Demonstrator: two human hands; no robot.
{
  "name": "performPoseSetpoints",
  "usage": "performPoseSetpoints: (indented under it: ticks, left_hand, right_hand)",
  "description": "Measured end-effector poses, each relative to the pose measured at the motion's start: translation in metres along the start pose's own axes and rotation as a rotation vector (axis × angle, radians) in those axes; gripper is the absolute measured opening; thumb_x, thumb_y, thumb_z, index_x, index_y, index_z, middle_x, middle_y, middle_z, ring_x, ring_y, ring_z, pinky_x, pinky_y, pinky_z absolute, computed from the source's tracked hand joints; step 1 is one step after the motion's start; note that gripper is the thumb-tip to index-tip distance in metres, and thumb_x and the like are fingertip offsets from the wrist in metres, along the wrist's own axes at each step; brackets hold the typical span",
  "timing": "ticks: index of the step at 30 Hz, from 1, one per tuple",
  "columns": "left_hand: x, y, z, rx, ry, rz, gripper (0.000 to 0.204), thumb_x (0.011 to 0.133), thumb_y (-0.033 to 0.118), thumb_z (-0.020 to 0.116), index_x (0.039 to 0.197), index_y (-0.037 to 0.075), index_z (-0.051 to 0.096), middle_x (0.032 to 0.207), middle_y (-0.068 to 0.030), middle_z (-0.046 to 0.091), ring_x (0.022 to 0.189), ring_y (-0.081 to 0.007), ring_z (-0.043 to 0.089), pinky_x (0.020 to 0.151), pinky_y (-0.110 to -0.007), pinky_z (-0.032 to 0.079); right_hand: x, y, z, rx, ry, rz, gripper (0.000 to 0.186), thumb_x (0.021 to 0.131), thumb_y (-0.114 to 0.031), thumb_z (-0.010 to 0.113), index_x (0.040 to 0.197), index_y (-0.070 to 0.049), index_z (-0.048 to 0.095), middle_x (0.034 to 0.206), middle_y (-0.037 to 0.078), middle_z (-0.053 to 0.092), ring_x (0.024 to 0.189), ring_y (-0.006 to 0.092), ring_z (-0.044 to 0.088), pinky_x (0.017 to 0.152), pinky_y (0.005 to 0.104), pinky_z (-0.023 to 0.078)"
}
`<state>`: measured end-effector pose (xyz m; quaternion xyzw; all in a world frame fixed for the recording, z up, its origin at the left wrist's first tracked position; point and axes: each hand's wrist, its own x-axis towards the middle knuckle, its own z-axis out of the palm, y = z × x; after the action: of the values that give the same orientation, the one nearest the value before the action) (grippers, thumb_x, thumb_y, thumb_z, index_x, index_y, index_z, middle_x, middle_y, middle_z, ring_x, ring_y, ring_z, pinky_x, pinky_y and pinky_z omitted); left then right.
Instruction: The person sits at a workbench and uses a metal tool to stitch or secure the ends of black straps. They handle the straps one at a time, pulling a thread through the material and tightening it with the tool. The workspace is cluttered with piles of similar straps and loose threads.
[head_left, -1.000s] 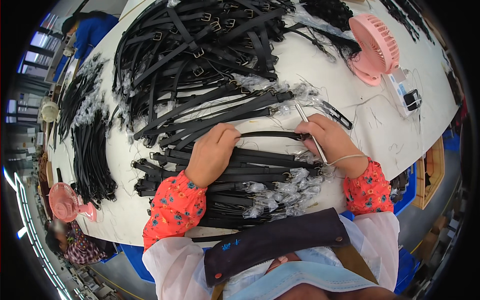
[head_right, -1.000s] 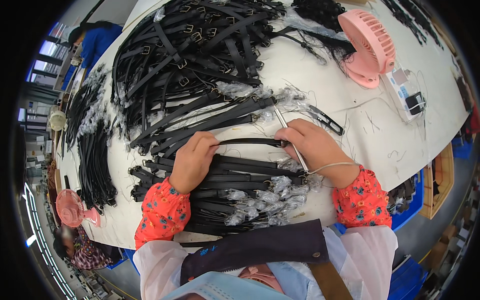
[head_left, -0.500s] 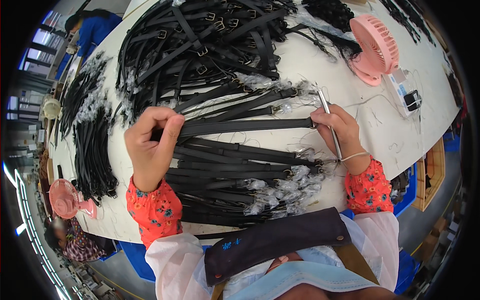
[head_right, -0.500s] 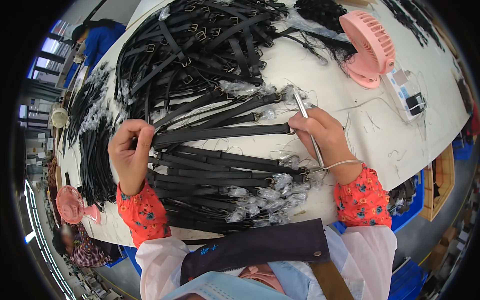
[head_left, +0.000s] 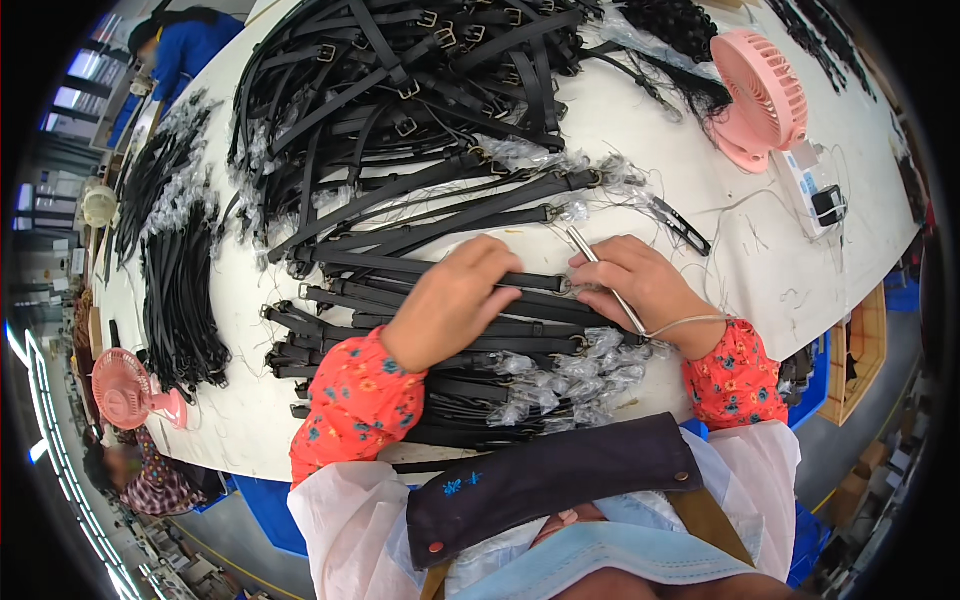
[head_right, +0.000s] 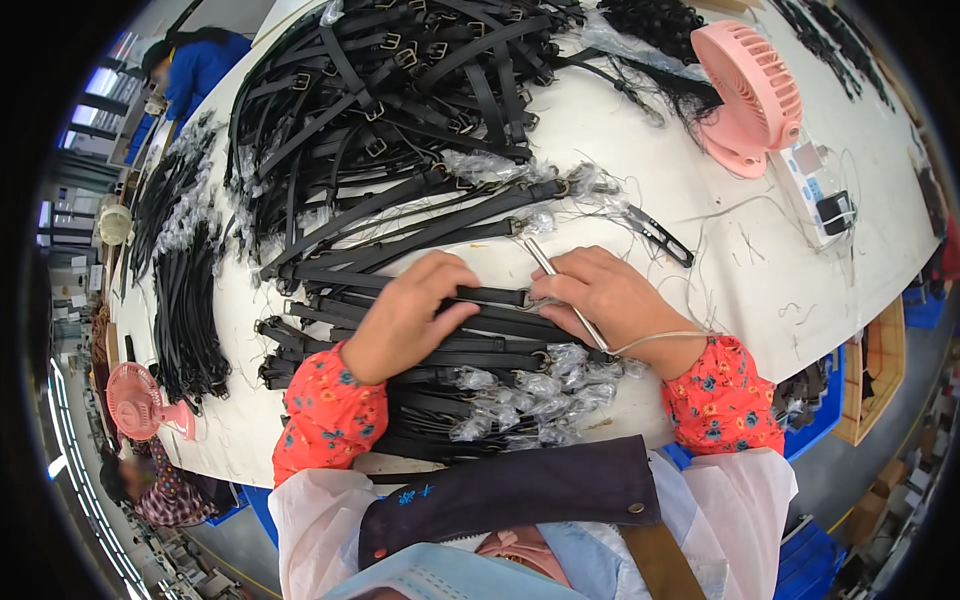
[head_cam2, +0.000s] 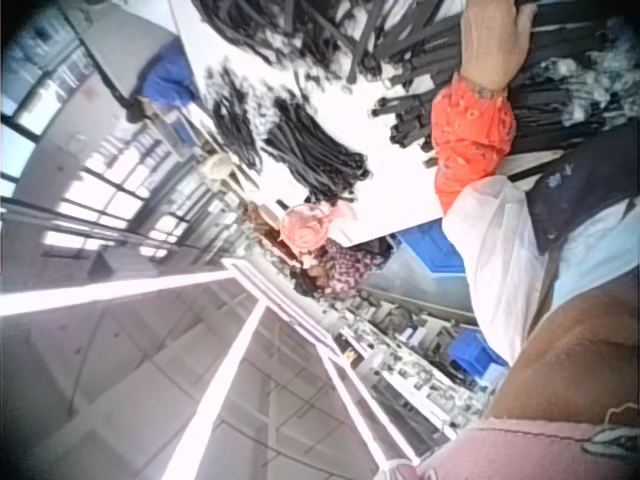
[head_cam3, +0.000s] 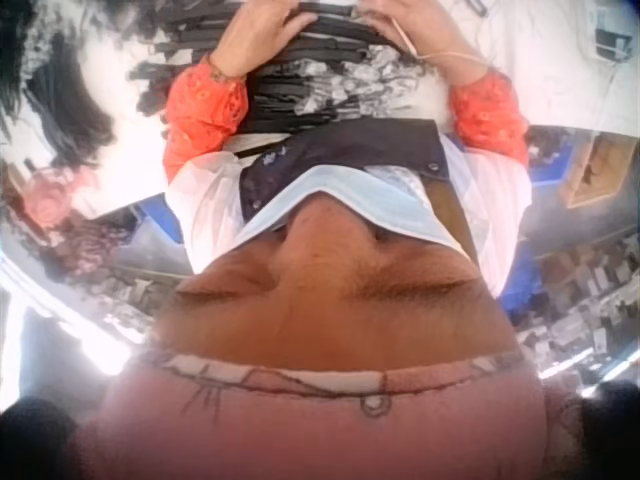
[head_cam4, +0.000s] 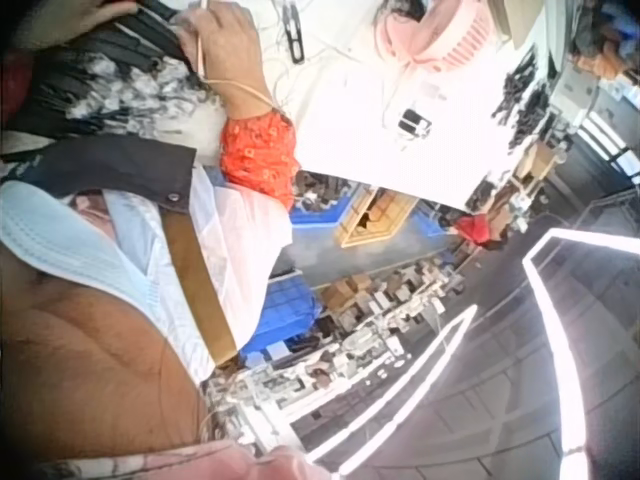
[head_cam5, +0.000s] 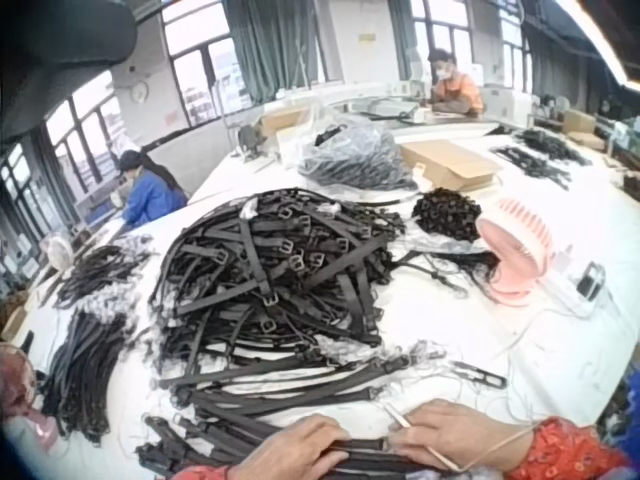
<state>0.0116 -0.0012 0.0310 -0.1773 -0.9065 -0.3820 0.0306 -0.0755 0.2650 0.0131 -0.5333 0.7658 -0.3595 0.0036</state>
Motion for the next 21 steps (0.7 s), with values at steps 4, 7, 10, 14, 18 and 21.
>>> performPoseSetpoints:
  ticks: [4,7,10,14,18,21]
  left_hand:
    - [0.019,-0.006,0.027,-0.244,-0.089,-0.073,0.030,0.083,0.002,0.078,0.109,0.004,0.065,0.100,-0.0099,0.061,0.073,-0.0208,0.060,0.067,-0.033,0.051]
    - [0.015,-0.014,0.034,-0.261,-0.080,-0.075,0.033,0.081,0.004,0.081,0.112,0.006,0.067,0.102,-0.0085,0.061,0.072,-0.0187,0.057,0.065,-0.032,0.048]
    - [0.017,-0.012,0.039,-0.194,-0.038,-0.051,0.032,0.081,0.008,0.082,0.111,0.007,0.070,0.098,-0.0066,0.062,0.069,-0.0179,0.055,0.063,-0.031,0.046]
    - [0.019,-0.013,0.045,-0.206,-0.031,-0.128,0.024,0.082,0.013,0.082,0.104,0.006,0.073,0.089,-0.0047,0.062,0.067,-0.0182,0.052,0.062,-0.030,0.045]
    - [0.019,-0.014,0.044,-0.262,-0.029,-0.186,0.016,0.085,0.012,0.079,0.097,0.005,0.074,0.084,-0.0046,0.063,0.066,-0.0179,0.052,0.060,-0.030,0.044]
    - [0.019,-0.013,0.047,-0.213,0.015,-0.151,0.011,0.088,0.011,0.076,0.094,0.003,0.072,0.085,-0.0050,0.064,0.064,-0.0162,0.052,0.059,-0.030,0.043]
  right_hand:
    - [-0.005,0.004,-0.001,0.025,0.019,0.111,0.025,0.090,-0.013,0.073,0.112,-0.008,0.064,0.107,0.013,0.068,0.095,0.0345,0.066,0.085,0.0419,0.054]
    - [-0.009,0.005,-0.003,0.134,0.042,0.245,0.030,0.097,-0.019,0.067,0.124,-0.007,0.058,0.111,0.015,0.068,0.098,0.0326,0.067,0.085,0.0398,0.055]
    - [-0.011,0.002,-0.001,0.390,0.124,0.348,0.040,0.107,-0.028,0.055,0.138,-0.006,0.046,0.116,0.015,0.067,0.104,0.0240,0.069,0.086,0.0353,0.055]
    - [-0.008,-0.007,-0.004,0.733,0.238,0.422,0.038,0.109,-0.028,0.050,0.136,-0.002,0.046,0.114,0.015,0.067,0.100,0.0199,0.069,0.089,0.0350,0.054]
    - [-0.008,-0.008,-0.005,1.038,0.232,0.413,0.033,0.111,-0.026,0.046,0.128,0.002,0.051,0.097,0.013,0.069,0.085,0.0172,0.069,0.091,0.0342,0.053]
    - [-0.009,-0.012,-0.002,1.108,0.172,0.466,0.032,0.111,-0.026,0.046,0.118,0.002,0.059,0.077,0.008,0.068,0.071,0.0147,0.066,0.079,0.0314,0.055]
